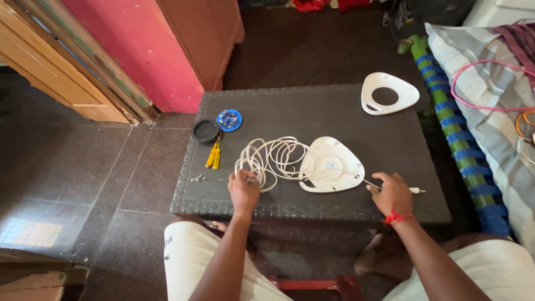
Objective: The person assembles a white extension cord reel by threading the power cord through the plastic housing and securing the components with a yellow screwdriver.
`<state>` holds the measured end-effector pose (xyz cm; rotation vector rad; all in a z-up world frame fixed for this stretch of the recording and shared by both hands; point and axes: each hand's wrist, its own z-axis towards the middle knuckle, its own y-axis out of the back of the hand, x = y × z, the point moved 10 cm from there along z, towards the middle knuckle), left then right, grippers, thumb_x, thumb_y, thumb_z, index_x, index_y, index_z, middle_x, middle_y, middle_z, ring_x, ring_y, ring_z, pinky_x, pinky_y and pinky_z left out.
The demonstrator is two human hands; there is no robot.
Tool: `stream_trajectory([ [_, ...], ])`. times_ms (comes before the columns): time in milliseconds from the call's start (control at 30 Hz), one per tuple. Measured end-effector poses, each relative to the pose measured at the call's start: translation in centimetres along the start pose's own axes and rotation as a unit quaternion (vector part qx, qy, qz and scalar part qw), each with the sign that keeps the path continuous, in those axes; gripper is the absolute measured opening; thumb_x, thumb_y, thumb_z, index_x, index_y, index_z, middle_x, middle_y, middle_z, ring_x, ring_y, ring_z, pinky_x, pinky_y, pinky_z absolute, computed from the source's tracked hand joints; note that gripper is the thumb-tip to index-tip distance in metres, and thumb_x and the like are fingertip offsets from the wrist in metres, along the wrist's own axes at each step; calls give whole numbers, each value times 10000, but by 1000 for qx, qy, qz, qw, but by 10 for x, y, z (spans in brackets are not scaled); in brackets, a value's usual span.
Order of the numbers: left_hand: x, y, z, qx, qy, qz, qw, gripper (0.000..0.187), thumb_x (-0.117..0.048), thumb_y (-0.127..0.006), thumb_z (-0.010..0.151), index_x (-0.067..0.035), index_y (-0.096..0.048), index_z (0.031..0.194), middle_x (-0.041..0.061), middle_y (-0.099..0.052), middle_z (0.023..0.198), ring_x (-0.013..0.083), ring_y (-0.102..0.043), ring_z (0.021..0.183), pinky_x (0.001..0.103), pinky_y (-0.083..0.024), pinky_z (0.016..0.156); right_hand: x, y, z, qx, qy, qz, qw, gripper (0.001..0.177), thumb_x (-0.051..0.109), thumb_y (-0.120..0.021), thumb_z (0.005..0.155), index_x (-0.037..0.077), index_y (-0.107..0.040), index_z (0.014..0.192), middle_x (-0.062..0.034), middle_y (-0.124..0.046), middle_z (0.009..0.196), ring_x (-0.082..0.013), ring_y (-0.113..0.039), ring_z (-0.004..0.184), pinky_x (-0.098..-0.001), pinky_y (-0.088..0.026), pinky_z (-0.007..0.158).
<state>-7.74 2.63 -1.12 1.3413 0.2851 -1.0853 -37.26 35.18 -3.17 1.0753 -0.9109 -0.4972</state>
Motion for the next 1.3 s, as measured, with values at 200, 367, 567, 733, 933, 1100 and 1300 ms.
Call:
stream_trajectory([
  [200,-52,15,-28,65,39,136,988,497,-146,-796,768,-83,-584,1213,217,-86,1667,394,-125,1538,640,-206,1123,25,6,-2,-40,64,73,995,397,195,-856,722,90,-749,1089,-152,-660,1042,-345,-675,952,-434,-562,825],
  [367,-136,-7,-53,95,-167,158,968,719,-190,-758,794,-45,-493,1446,179,-142,1649,342,-149,1523,654,-115,1167,14,-11,-4,-19,4,106,994,157,149,-815,793,91,-782,935,-140,-650,1073,-320,-688,925,-415,-569,808],
  [567,-176,-69,-112,257,-331,152,895,561,-268,-702,905,-41,-530,1388,177,-198,1665,333,-205,1533,625,-203,1169,22,-26,4,25,58,104,993,73,88,-780,827,68,-764,895,-113,-691,987,-268,-696,890,-397,-564,786],
  [733,-163,-81,-109,220,-304,85,923,498,-254,-757,883,18,-617,1276,215,-380,1558,410,-374,1413,591,-357,1083,40,-34,-4,190,39,370,909,104,164,-714,910,69,-706,953,-79,-773,901,-154,-761,808,-301,-612,737],
  [933,-173,-43,-82,67,-322,-44,943,138,-111,-756,853,-8,-702,927,215,-552,1471,405,-542,1327,527,-455,1044,61,30,0,69,122,306,942,157,195,-760,892,51,-705,863,-69,-762,910,-162,-754,803,-303,-607,720],
  [1100,-175,2,-66,-31,-313,-65,947,177,-109,-784,803,1,-675,890,222,-588,1389,416,-560,1251,529,-449,1007,-6,71,19,-130,56,202,969,127,173,-752,951,53,-711,939,-121,-746,983,-267,-739,855,-364,-558,745],
  [1300,-160,8,-57,6,-270,-95,958,198,-107,-773,858,0,-681,997,150,-671,1244,371,-608,1210,509,-457,1007,-25,42,26,-87,58,36,994,192,200,-799,836,117,-778,1008,-208,-561,1408,-366,-712,989,-449,-588,800],
])
